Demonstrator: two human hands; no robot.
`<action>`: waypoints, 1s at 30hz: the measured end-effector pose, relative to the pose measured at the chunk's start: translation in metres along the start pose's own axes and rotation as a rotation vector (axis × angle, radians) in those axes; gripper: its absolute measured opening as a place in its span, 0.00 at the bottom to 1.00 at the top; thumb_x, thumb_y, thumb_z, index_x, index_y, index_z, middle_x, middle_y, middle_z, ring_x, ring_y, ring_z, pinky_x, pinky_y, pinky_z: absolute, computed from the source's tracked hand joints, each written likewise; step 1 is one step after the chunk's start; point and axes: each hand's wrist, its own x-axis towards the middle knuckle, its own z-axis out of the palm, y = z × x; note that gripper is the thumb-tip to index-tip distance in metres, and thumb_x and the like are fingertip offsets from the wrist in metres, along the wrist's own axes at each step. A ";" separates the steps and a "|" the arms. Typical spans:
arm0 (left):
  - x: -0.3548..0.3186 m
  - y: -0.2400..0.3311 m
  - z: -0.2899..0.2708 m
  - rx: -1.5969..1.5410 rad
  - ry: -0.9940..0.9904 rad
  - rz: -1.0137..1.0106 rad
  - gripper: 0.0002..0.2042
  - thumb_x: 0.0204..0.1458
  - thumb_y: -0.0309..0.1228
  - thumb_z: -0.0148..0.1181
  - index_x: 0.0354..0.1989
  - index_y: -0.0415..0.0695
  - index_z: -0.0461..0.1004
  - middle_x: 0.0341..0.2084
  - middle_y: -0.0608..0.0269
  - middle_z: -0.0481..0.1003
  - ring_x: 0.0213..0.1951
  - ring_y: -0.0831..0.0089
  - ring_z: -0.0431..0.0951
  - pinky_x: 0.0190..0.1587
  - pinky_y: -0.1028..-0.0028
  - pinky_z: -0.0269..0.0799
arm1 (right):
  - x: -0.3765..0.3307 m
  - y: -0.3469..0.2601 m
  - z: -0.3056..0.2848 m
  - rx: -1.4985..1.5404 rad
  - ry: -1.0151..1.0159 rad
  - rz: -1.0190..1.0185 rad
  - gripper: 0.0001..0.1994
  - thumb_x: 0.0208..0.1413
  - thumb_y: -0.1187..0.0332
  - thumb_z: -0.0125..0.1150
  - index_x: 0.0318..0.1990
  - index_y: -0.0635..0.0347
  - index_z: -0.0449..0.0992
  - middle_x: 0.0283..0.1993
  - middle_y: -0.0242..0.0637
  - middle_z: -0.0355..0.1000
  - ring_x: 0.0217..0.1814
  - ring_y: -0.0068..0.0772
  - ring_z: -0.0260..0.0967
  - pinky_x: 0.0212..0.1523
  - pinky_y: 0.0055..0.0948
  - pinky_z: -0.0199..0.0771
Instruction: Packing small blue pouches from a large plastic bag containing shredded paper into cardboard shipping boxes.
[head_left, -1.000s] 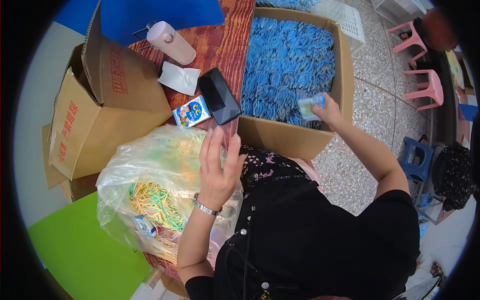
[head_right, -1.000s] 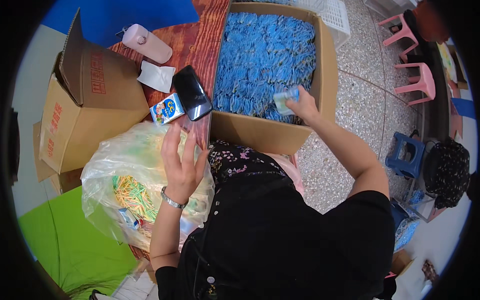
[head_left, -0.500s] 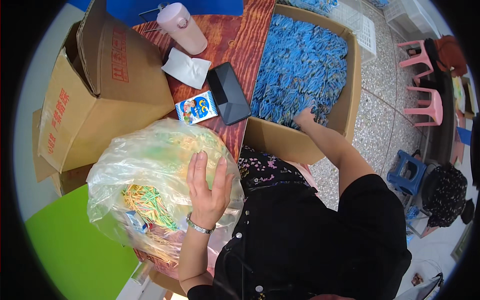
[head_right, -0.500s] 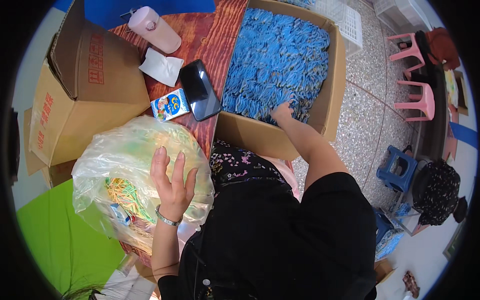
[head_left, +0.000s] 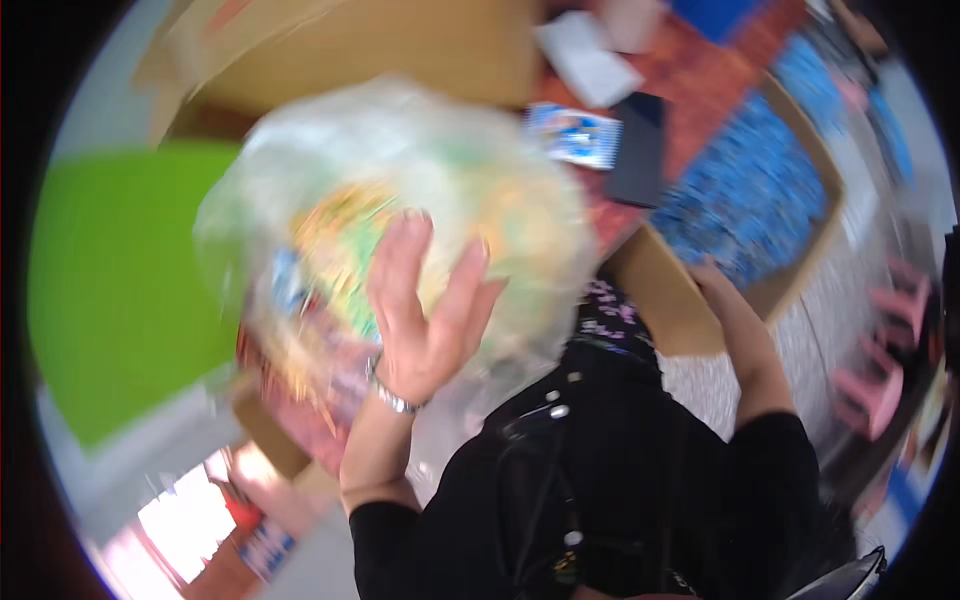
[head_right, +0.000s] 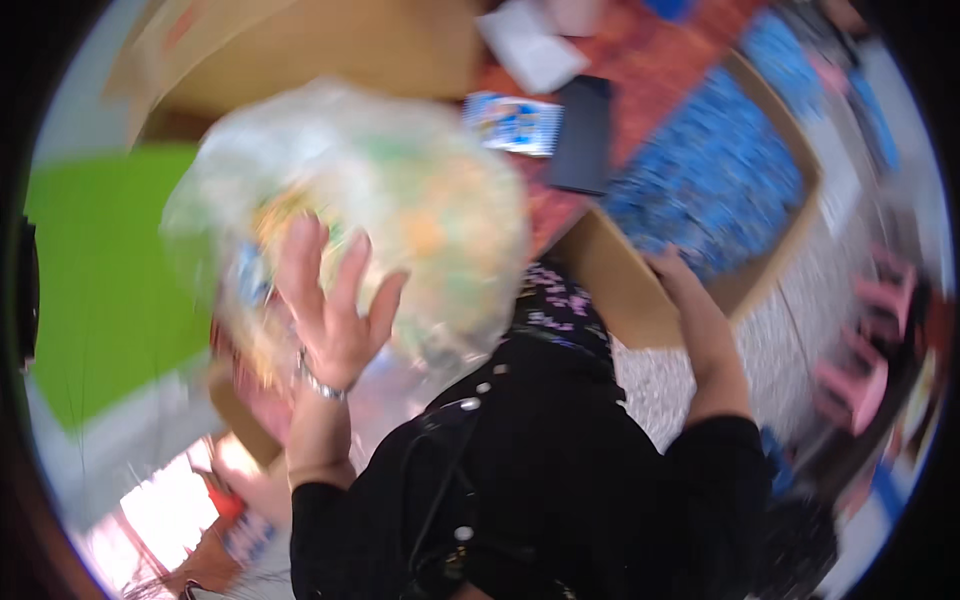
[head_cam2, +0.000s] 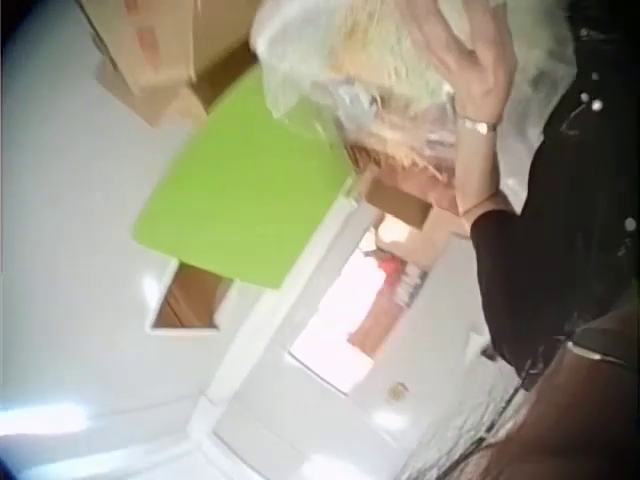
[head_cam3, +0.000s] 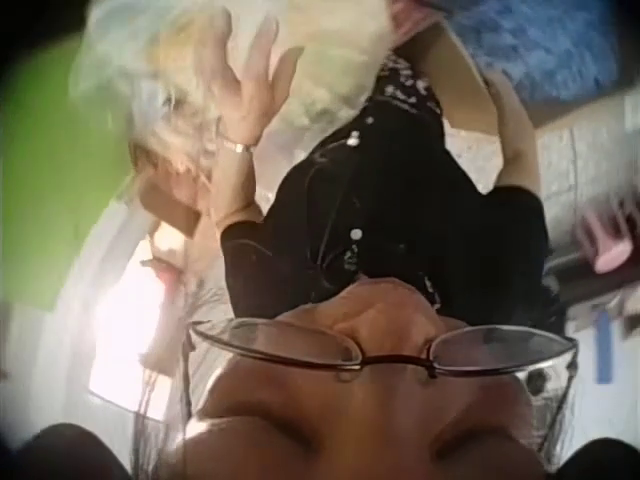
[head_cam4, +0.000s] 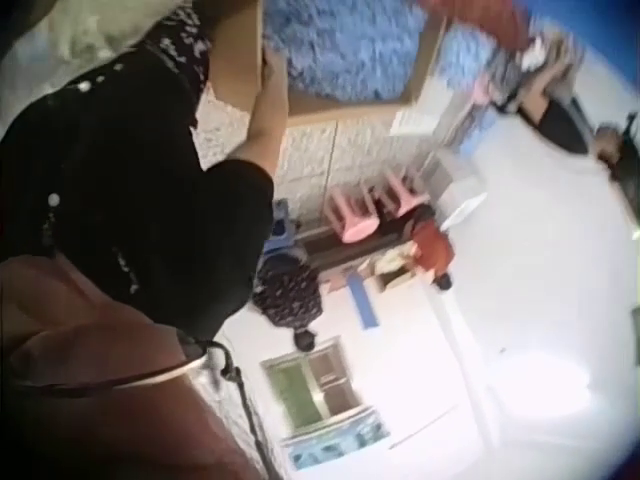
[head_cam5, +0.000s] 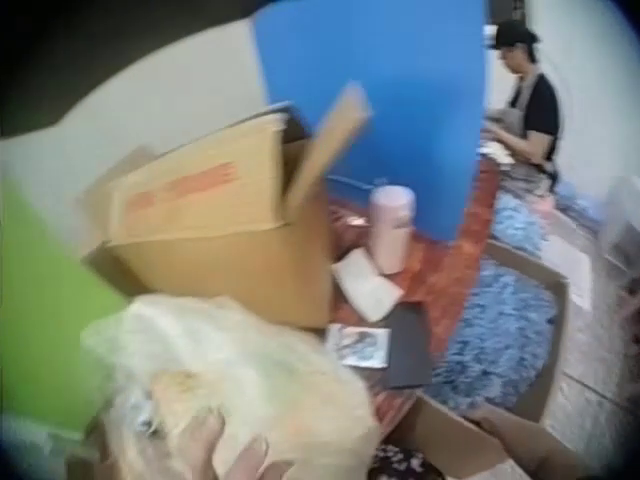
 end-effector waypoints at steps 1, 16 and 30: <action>-0.004 -0.011 -0.014 0.037 0.078 -0.077 0.26 0.40 0.24 0.71 0.52 0.42 0.72 0.58 0.41 0.61 0.56 0.48 0.66 0.54 0.57 0.71 | -0.005 -0.010 -0.027 -0.188 -0.151 0.013 0.37 0.46 0.62 0.72 0.58 0.75 0.58 0.44 0.51 0.72 0.32 0.38 0.75 0.32 0.38 0.78; -0.247 -0.017 -0.031 -0.129 -0.171 -0.840 0.10 0.43 0.26 0.66 0.36 0.43 0.77 0.36 0.57 0.73 0.40 0.60 0.74 0.43 0.68 0.73 | -0.353 -0.166 0.331 -1.078 -1.135 -1.814 0.08 0.50 0.72 0.62 0.38 0.61 0.73 0.35 0.37 0.72 0.39 0.44 0.72 0.38 0.38 0.73; -0.264 0.005 -0.016 -0.148 0.010 -0.878 0.30 0.43 0.30 0.66 0.58 0.44 0.64 0.51 0.48 0.64 0.49 0.52 0.68 0.50 0.62 0.70 | -0.279 -0.086 0.400 -1.541 -0.972 -1.782 0.12 0.45 0.67 0.67 0.34 0.58 0.69 0.32 0.41 0.73 0.38 0.47 0.73 0.37 0.42 0.73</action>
